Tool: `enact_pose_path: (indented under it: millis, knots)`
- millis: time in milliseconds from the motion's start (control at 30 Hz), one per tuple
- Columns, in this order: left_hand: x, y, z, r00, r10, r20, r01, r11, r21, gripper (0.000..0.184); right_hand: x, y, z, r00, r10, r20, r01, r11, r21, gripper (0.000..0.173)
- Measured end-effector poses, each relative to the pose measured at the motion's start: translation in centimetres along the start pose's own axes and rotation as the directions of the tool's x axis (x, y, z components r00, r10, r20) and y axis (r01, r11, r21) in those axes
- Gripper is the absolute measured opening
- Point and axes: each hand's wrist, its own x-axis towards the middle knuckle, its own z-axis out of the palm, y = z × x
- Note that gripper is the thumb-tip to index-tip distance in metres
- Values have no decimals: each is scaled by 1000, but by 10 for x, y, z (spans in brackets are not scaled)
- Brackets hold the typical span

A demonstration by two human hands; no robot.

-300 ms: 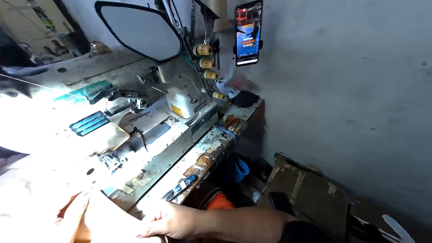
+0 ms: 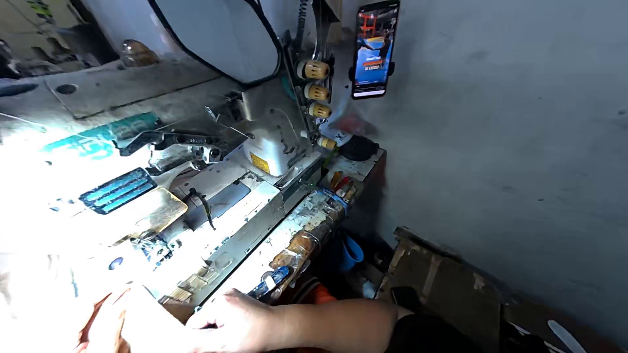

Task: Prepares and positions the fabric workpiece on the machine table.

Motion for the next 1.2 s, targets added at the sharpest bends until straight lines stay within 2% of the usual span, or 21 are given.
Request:
enact_pose_path:
  millis: [200, 300, 433, 600, 700, 900, 1033, 1200]
  knots:
    - [3, -34, 10, 988, 144, -57, -150, 980, -127, 29, -1, 9, 5, 1000, -16, -8, 16, 1000, -6, 29]
    - [5, -28, 8, 977, 205, -67, -211, 970, -117, 27, -8, 14, 6, 1000, -20, -24, 20, 1000, -15, 33]
    - [6, -6, 5, 975, 207, -77, -210, 977, -42, 24, -17, 28, 7, 989, -141, -50, 141, 990, -2, 37]
    - [6, -22, 10, 965, 229, -126, -241, 967, -84, 25, -19, 37, 10, 970, -232, -67, 231, 973, -24, 37]
    - [5, -34, 12, 967, 216, -136, -231, 968, -101, 24, -21, 37, 11, 970, -235, -64, 233, 972, -27, 34]
    - [4, -24, 10, 972, 194, -131, -204, 976, -72, 24, -21, 37, 11, 970, -232, -69, 231, 973, -19, 32]
    - [4, -43, 13, 967, 214, -141, -227, 970, -86, 24, -22, 37, 12, 963, -260, -74, 256, 965, -52, 32]
    - [4, -22, 9, 967, 221, -129, -229, 973, -43, 23, -23, 41, 14, 954, -285, -88, 280, 958, -65, 32]
